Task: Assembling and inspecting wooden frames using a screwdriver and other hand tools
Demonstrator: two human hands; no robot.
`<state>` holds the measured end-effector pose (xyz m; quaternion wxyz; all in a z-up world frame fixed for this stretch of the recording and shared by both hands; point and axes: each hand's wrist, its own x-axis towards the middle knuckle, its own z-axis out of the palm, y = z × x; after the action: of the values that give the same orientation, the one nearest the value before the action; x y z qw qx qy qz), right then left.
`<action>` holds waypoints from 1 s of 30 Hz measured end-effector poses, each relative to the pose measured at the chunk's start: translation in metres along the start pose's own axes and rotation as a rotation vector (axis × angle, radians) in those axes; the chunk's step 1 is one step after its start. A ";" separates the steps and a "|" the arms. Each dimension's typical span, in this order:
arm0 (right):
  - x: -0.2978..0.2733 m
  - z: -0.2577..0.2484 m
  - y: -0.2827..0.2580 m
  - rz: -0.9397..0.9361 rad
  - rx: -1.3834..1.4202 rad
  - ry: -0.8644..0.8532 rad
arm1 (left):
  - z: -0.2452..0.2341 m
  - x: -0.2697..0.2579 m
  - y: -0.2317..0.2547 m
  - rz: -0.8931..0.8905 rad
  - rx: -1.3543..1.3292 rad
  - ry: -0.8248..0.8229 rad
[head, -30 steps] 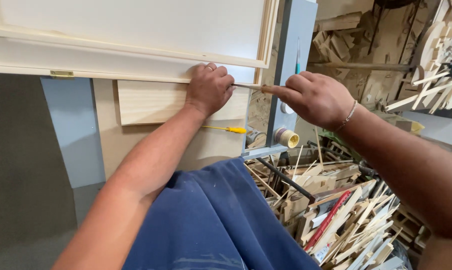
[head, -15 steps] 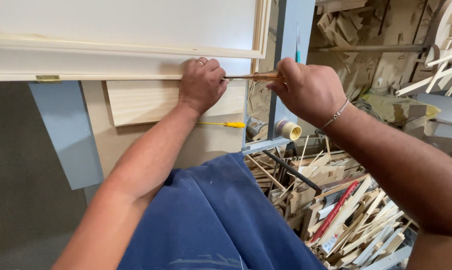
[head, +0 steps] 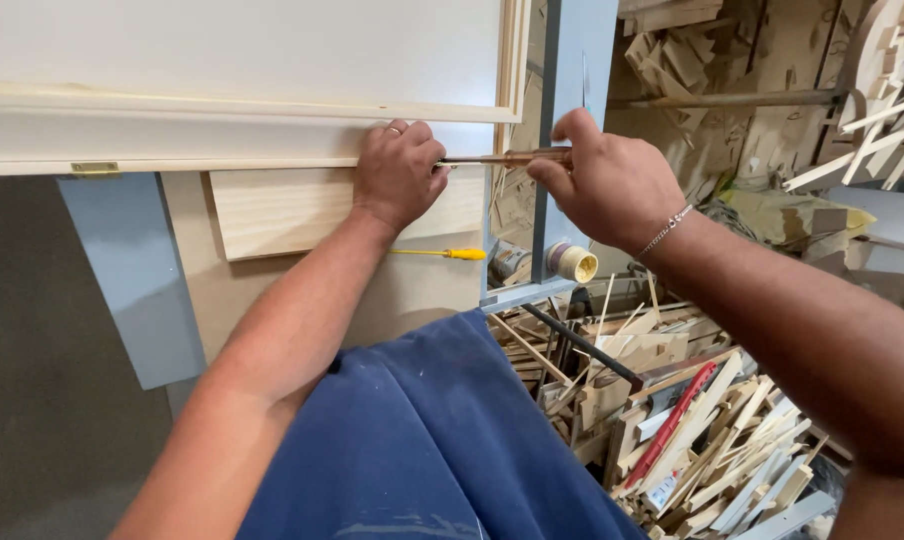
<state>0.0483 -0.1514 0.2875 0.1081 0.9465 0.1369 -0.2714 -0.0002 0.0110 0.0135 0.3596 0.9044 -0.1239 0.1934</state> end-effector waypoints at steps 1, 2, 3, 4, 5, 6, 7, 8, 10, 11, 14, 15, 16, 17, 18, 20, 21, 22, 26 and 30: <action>0.002 0.000 0.006 -0.001 -0.002 0.003 | 0.000 0.001 0.000 0.000 0.001 0.003; 0.004 0.001 0.012 -0.340 -0.152 0.206 | -0.001 0.000 0.000 -0.004 -0.001 -0.006; 0.005 0.003 0.018 -0.676 -0.300 0.413 | -0.002 -0.002 0.001 -0.008 -0.004 -0.015; 0.002 -0.005 0.012 -0.679 -0.299 0.411 | -0.003 0.000 0.002 -0.012 -0.004 -0.017; -0.001 -0.012 0.005 -0.728 -0.263 0.348 | -0.005 0.001 0.003 0.001 0.003 -0.004; -0.003 -0.020 -0.001 -0.781 -0.226 0.285 | -0.007 0.002 0.003 0.011 0.013 0.009; 0.003 -0.014 -0.007 -0.787 -0.224 0.282 | -0.007 0.003 0.000 0.005 0.017 0.007; 0.004 -0.007 -0.012 -0.457 -0.100 0.163 | -0.007 0.003 0.000 0.016 0.034 0.015; 0.006 -0.009 -0.017 -0.120 0.020 0.061 | -0.006 0.003 0.003 0.037 0.053 0.030; 0.008 -0.017 -0.019 -0.041 0.075 -0.033 | -0.007 0.003 0.004 0.027 0.018 0.017; 0.006 -0.046 -0.022 -0.245 -0.142 -0.059 | -0.003 0.004 -0.002 0.021 0.002 0.023; 0.002 -0.054 -0.021 -0.508 -0.406 -0.005 | 0.001 0.001 -0.002 0.027 0.003 0.024; 0.005 -0.048 -0.011 -0.507 -0.405 -0.013 | 0.001 0.000 -0.001 0.022 -0.003 0.020; 0.009 -0.042 0.001 -0.682 -0.486 0.070 | 0.001 0.000 0.000 0.024 0.001 0.018; 0.014 -0.036 0.011 -0.860 -0.562 0.161 | 0.001 0.000 -0.002 0.026 0.009 0.017; 0.015 -0.027 0.005 -0.717 -0.297 0.082 | 0.003 0.001 -0.003 0.025 0.018 0.020; 0.014 -0.022 0.001 -0.565 -0.036 0.010 | 0.003 0.001 -0.002 0.028 0.029 0.026; 0.014 -0.019 -0.005 -0.563 -0.037 0.013 | 0.002 0.001 -0.002 0.031 0.028 0.028; 0.014 -0.016 -0.020 0.223 0.579 -0.202 | -0.005 0.002 0.002 0.022 0.023 0.006; 0.006 -0.013 -0.002 -0.397 -0.087 0.025 | -0.002 0.001 0.000 0.042 0.045 0.022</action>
<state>0.0592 -0.1448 0.2944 0.0915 0.8986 0.3340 -0.2694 0.0004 0.0118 0.0156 0.3362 0.9074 -0.1343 0.2134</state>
